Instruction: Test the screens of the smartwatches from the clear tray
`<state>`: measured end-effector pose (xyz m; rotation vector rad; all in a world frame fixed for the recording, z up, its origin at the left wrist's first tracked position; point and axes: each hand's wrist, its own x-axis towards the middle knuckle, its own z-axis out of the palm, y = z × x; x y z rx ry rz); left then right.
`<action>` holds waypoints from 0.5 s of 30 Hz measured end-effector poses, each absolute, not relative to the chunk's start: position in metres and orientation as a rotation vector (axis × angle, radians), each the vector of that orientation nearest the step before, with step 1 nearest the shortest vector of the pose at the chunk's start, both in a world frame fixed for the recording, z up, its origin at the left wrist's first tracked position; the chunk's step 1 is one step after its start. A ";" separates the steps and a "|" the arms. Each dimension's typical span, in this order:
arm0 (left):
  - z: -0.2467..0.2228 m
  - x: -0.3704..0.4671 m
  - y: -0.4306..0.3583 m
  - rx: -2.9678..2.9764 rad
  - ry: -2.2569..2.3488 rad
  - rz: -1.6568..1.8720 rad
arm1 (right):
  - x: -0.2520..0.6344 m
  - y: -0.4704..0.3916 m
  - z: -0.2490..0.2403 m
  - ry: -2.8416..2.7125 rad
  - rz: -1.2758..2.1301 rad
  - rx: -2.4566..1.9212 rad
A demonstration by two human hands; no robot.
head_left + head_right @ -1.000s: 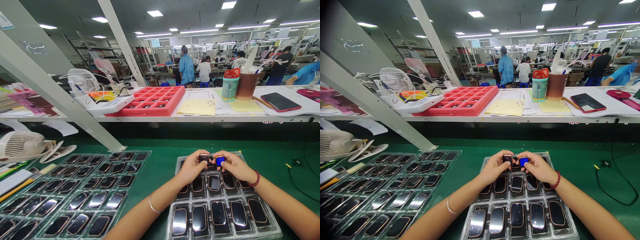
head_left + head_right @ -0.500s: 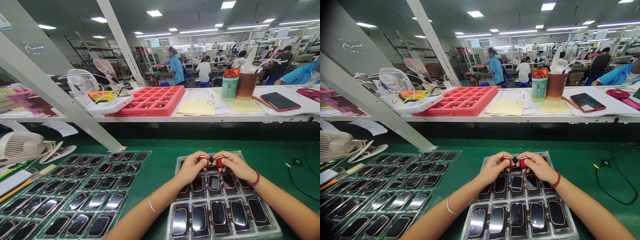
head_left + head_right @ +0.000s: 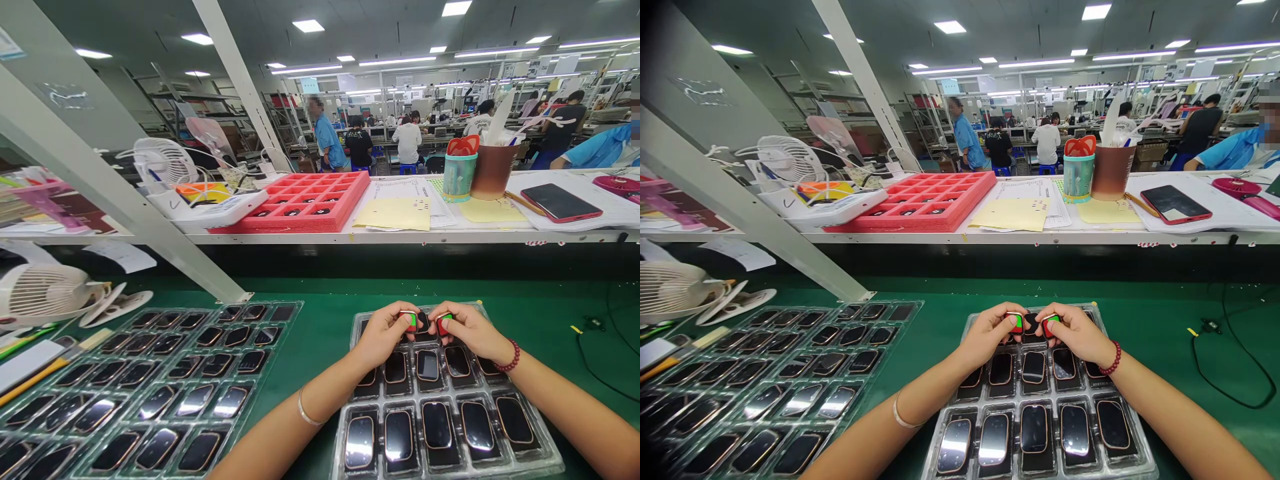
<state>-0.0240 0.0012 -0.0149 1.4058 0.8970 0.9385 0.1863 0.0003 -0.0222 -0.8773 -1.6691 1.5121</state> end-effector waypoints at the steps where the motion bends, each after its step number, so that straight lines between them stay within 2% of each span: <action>1: -0.014 -0.024 0.001 1.404 0.893 0.937 | 0.186 0.000 -0.022 -1.673 1.507 -0.879; 15: -0.022 -0.023 0.001 1.423 0.859 0.947 | 0.187 0.002 -0.025 -1.709 1.466 -0.884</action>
